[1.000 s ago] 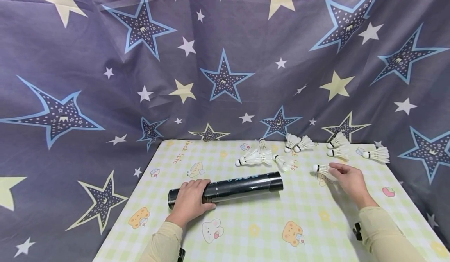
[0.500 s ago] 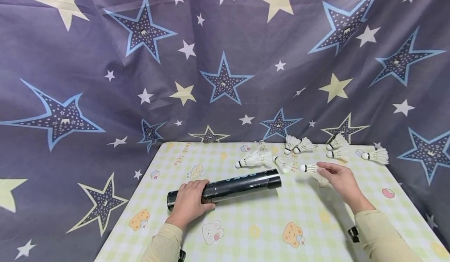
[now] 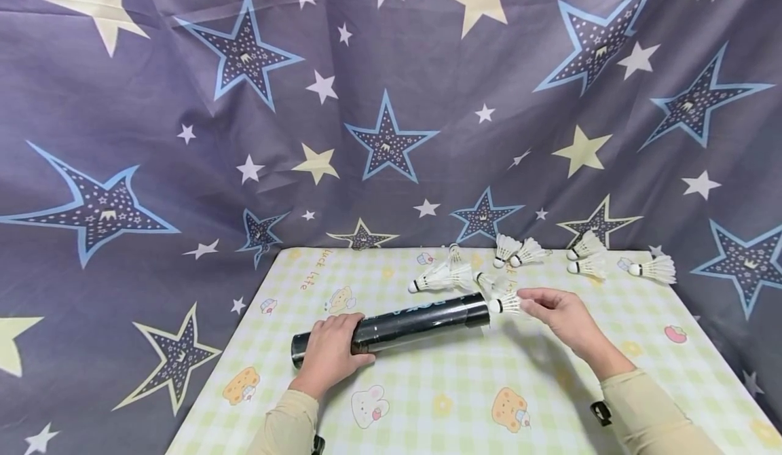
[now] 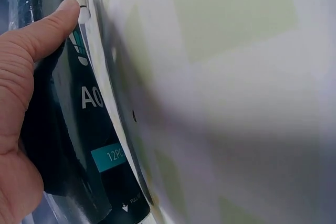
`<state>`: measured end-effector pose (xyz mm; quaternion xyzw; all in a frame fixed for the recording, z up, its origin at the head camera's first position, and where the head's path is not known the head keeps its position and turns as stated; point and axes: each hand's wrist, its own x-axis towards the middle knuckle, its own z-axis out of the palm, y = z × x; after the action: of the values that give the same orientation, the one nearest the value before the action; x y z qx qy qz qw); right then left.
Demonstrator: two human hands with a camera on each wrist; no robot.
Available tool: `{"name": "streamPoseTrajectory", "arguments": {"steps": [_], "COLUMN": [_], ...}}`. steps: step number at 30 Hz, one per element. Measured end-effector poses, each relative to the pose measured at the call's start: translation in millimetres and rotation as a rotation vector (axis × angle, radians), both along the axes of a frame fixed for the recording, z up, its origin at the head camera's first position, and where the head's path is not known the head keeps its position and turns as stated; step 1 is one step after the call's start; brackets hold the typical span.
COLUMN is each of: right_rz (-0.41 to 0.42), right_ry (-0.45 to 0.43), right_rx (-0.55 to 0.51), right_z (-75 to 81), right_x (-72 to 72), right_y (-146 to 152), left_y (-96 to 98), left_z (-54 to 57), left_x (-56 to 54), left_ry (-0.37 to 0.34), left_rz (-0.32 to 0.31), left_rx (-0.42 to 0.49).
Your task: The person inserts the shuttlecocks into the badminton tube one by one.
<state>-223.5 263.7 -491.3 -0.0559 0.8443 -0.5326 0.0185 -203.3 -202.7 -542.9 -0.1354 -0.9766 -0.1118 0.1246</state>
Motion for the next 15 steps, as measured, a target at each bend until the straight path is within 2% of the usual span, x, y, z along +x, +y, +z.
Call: {"name": "streamPoseTrajectory", "arguments": {"steps": [9,15], "right_rz": [-0.015,0.036], "right_ry": [-0.022,-0.011], "right_rx": [-0.001,-0.02], "right_z": [-1.5,-3.3], "right_x": [0.5,1.0], "right_y": [-6.1,-12.7], "left_y": [-0.6,4.1], "left_z": [-2.0,0.5], "left_x": [-0.2,-0.9], "left_ry": [-0.005,-0.027], "left_rz": [-0.01,-0.036], "left_rx": [0.0,0.048]}}
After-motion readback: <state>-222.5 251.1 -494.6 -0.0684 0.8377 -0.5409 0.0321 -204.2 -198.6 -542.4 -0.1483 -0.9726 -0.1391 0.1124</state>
